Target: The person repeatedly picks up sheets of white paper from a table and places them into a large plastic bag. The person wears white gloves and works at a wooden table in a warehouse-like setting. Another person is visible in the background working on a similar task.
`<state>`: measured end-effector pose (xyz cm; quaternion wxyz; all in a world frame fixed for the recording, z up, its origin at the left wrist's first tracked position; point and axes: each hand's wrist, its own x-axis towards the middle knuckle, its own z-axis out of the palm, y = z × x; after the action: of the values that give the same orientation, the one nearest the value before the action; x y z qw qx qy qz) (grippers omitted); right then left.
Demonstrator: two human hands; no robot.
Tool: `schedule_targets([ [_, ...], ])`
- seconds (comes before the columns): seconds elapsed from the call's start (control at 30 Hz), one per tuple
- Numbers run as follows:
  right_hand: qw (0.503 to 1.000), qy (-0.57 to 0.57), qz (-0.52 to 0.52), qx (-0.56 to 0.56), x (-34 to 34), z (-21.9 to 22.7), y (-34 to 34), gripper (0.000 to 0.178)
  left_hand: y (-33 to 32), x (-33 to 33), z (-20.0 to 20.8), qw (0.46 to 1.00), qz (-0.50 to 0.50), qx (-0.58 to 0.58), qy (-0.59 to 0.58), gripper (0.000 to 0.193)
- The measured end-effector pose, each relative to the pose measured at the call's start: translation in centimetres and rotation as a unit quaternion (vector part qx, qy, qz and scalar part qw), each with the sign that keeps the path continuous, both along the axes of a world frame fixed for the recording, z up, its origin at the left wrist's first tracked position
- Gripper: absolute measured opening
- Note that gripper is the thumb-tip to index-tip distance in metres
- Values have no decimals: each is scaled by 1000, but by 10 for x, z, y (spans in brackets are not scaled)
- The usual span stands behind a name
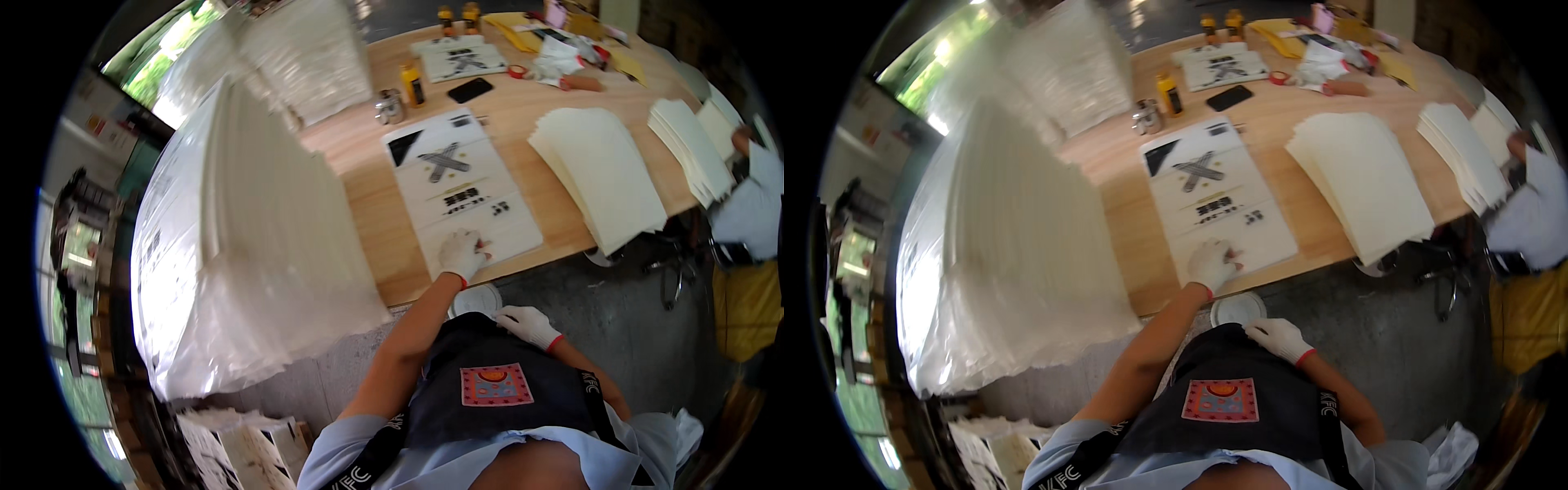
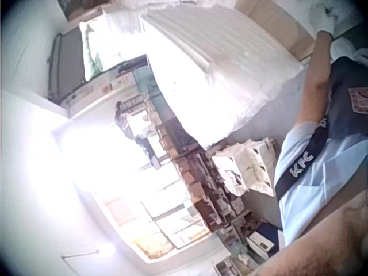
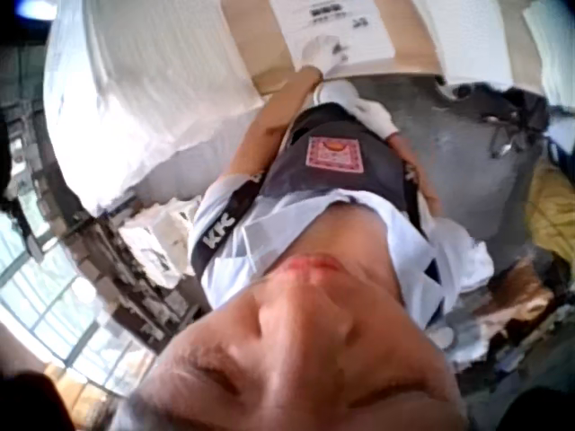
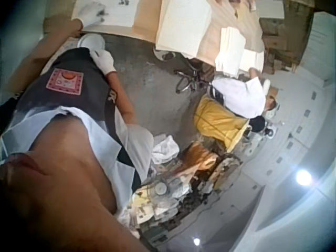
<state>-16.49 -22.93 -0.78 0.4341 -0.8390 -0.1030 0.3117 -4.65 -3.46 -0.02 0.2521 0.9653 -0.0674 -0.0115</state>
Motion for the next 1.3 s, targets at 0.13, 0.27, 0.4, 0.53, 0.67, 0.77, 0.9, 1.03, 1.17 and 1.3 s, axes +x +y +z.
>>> schedule_targets([
  [0.13, 996, -64, -51, -27, -8, -6, -25, 33, 2, 18, -3, 992, -14, 5, 128, 15],
  [0.27, 996, 9, -93, 9, -14, 9, -29, 34, 18, 27, -24, 993, -41, -61, 91, 16],
  [0.4, 985, 53, -125, 110, 19, 12, -25, 34, 27, 45, -26, 987, -42, -144, 54, 19],
  [0.53, 981, -19, -169, 95, 91, 36, 7, 41, 12, 45, 34, 991, -17, -110, 70, 19],
  [0.67, 967, -80, -180, 164, 156, 26, 45, 50, 19, 59, 29, 984, -41, -162, -61, 16],
  [0.77, 953, -260, -144, -65, 168, -28, 24, 49, 10, 66, 88, 852, 7, -518, -73, 18],
  [0.9, 985, 2, -136, -103, 134, 13, -23, 41, 19, 57, 113, 748, 10, -663, 21, 30],
  [1.03, 939, 135, -213, 235, 114, 71, -27, 35, -16, 37, 100, 882, -48, -465, 59, 28],
  [1.17, 940, -67, -225, 248, 134, 2, 9, 31, -85, -2, 113, 927, -274, -195, -169, 29],
  [1.3, 965, -175, -172, 88, 131, -49, 16, 28, -106, -89, 149, 845, -454, -217, -182, 30],
])
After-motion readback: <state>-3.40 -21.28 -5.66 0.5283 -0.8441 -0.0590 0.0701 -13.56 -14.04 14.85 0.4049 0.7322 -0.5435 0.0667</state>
